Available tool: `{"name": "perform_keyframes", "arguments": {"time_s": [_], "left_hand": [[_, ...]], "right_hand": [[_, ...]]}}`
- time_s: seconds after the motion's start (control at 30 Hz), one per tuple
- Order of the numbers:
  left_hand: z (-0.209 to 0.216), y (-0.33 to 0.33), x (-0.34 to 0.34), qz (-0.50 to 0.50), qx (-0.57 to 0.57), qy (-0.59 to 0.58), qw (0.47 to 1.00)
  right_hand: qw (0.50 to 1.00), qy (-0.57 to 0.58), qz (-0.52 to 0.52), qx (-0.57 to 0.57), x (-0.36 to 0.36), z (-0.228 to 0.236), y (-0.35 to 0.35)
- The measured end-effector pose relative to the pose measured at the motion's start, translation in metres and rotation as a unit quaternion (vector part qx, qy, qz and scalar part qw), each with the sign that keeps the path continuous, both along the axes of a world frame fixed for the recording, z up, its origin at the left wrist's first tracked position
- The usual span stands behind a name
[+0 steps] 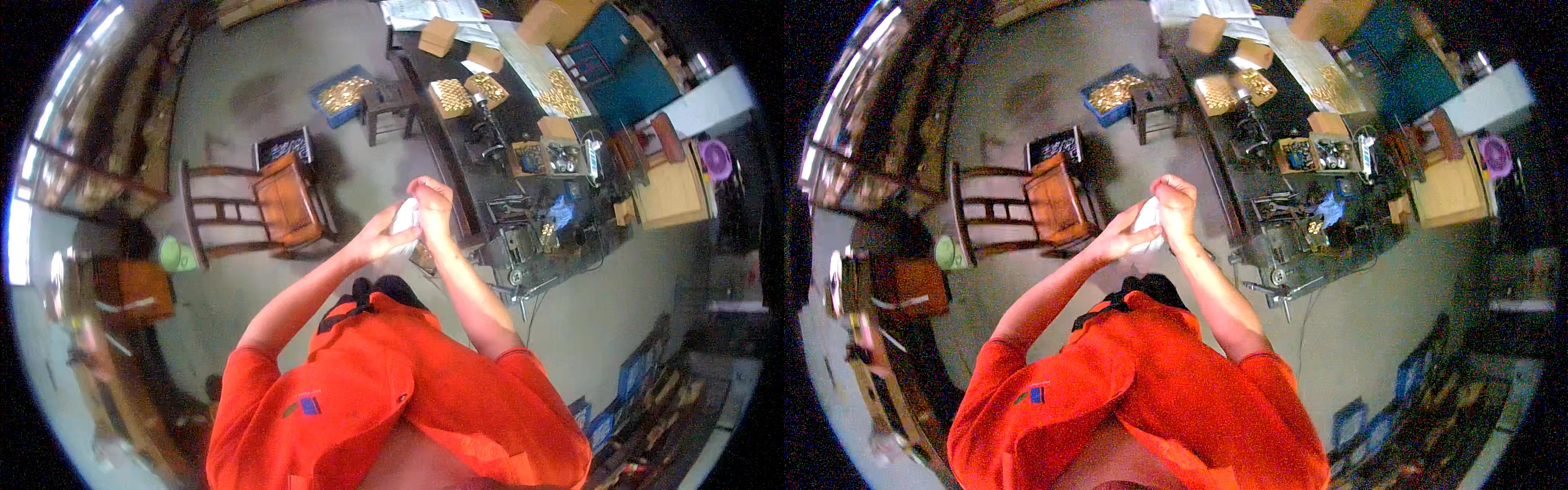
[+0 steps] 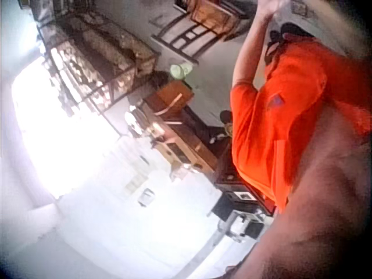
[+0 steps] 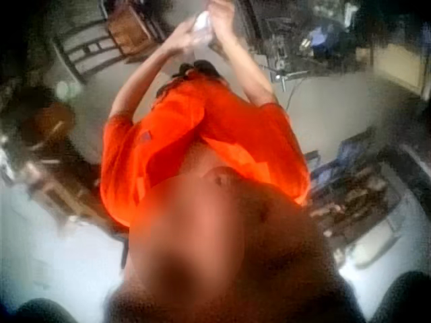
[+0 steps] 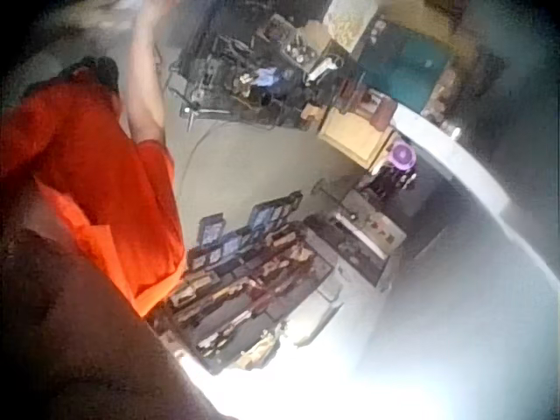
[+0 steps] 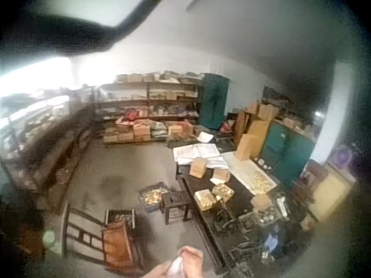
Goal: The person retrieves a white poly mailer, places it on a workbench, and folds it. They then pick up a small cardboard box, place it on the table, and use a pen to write on the box. The person repeats this labeling process on a second box.
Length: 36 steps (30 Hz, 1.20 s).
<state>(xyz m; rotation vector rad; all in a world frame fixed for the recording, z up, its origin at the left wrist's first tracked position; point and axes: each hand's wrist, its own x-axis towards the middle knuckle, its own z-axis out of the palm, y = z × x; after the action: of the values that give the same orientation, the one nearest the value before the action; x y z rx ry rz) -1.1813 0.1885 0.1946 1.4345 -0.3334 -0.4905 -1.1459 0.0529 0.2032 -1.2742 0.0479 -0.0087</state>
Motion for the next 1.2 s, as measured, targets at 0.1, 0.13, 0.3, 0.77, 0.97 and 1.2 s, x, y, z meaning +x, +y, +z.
{"name": "perform_keyframes", "arguments": {"time_s": [0.1,0.13,0.3,0.77,0.97,1.2], "left_hand": [[0.002,-0.019,0.065,0.014,-0.107,0.142,0.984],[-0.001,-0.027,0.082,0.046,-0.124,0.112,0.985],[-0.032,-0.033,0.191,0.044,-0.063,0.133,0.988],[-0.035,0.001,0.426,-0.165,0.257,0.191,0.933],[-0.036,-0.018,0.476,-0.277,0.319,0.234,0.876],[-0.036,-0.034,0.556,-0.373,0.321,-0.314,0.812]], "right_hand": [[0.994,-0.004,-0.087,0.073,0.056,-0.005,0.000],[0.988,-0.005,-0.117,0.097,0.075,-0.009,0.000],[0.962,0.086,-0.161,0.204,0.175,-0.039,-0.003],[0.815,-0.291,0.303,-0.400,0.364,0.012,-0.085],[0.786,-0.195,0.303,-0.502,0.368,-0.009,-0.089],[0.884,-0.023,0.095,-0.457,0.388,-0.036,-0.082]]}}
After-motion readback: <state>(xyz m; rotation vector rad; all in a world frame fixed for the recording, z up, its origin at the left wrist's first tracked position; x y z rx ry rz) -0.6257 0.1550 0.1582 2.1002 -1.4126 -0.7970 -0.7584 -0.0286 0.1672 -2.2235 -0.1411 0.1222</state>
